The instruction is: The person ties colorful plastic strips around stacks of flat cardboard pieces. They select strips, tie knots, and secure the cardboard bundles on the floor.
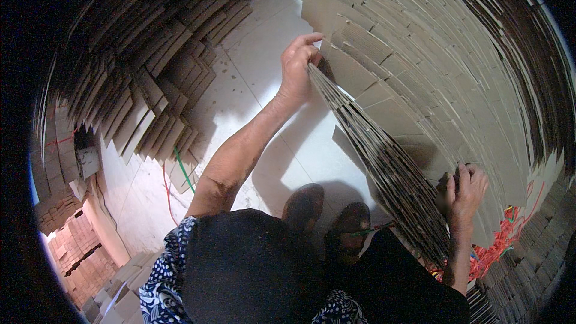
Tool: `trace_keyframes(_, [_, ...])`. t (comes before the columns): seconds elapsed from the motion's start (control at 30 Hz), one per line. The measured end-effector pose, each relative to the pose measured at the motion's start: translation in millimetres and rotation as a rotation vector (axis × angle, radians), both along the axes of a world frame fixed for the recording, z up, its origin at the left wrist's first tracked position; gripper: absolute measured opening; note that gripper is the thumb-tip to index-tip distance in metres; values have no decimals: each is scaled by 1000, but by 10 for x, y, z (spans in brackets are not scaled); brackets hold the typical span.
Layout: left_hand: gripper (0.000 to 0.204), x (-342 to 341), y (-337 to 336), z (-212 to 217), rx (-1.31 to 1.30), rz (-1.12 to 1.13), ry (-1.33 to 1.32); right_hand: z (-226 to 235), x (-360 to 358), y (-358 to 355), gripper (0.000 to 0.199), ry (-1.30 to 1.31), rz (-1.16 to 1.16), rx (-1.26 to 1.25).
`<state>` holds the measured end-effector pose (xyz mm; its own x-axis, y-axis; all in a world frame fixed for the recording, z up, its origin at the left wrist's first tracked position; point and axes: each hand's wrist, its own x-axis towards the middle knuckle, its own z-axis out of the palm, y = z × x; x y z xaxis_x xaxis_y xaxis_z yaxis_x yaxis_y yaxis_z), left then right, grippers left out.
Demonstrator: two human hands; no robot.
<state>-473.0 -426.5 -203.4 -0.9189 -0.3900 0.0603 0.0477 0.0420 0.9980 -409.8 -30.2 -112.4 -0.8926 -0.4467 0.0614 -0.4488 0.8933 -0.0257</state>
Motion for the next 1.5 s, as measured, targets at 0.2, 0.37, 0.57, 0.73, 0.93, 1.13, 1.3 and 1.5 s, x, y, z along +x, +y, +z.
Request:
trace_keyframes(0.2, [36, -2, -36, 42, 213, -107, -122, 10, 107, -28, 31, 21, 75, -103])
trace_keyframes(0.37, [34, 34, -10, 154, 105, -160, -109, 57, 205, -20, 31, 8, 110, -69])
trace_keyframes(0.57, [27, 14, 84, 69, 208, -107, -135, -9, 241, 67, 32, -109, -9, -181])
trace_keyframes(0.73, [21, -12, 121, -70, 70, -1, -29, 9, 197, 101, 46, -263, 30, -216])
trace_keyframes(0.93, [18, -72, 153, -67, 333, 126, 6, -3, 255, 33, 54, -471, 33, -123])
trace_keyframes(1.13, [19, 163, -63, 212, 362, 269, 0, -75, 599, -191, 53, -405, 309, -349])
trace_keyframes(1.3, [20, 458, -300, 52, 282, 216, -45, 170, -59, -167, 50, -71, 166, -163])
trace_keyframes(1.5, [20, 485, -315, 16, 285, 181, -17, -9, -217, -108, 49, 40, -6, -69])
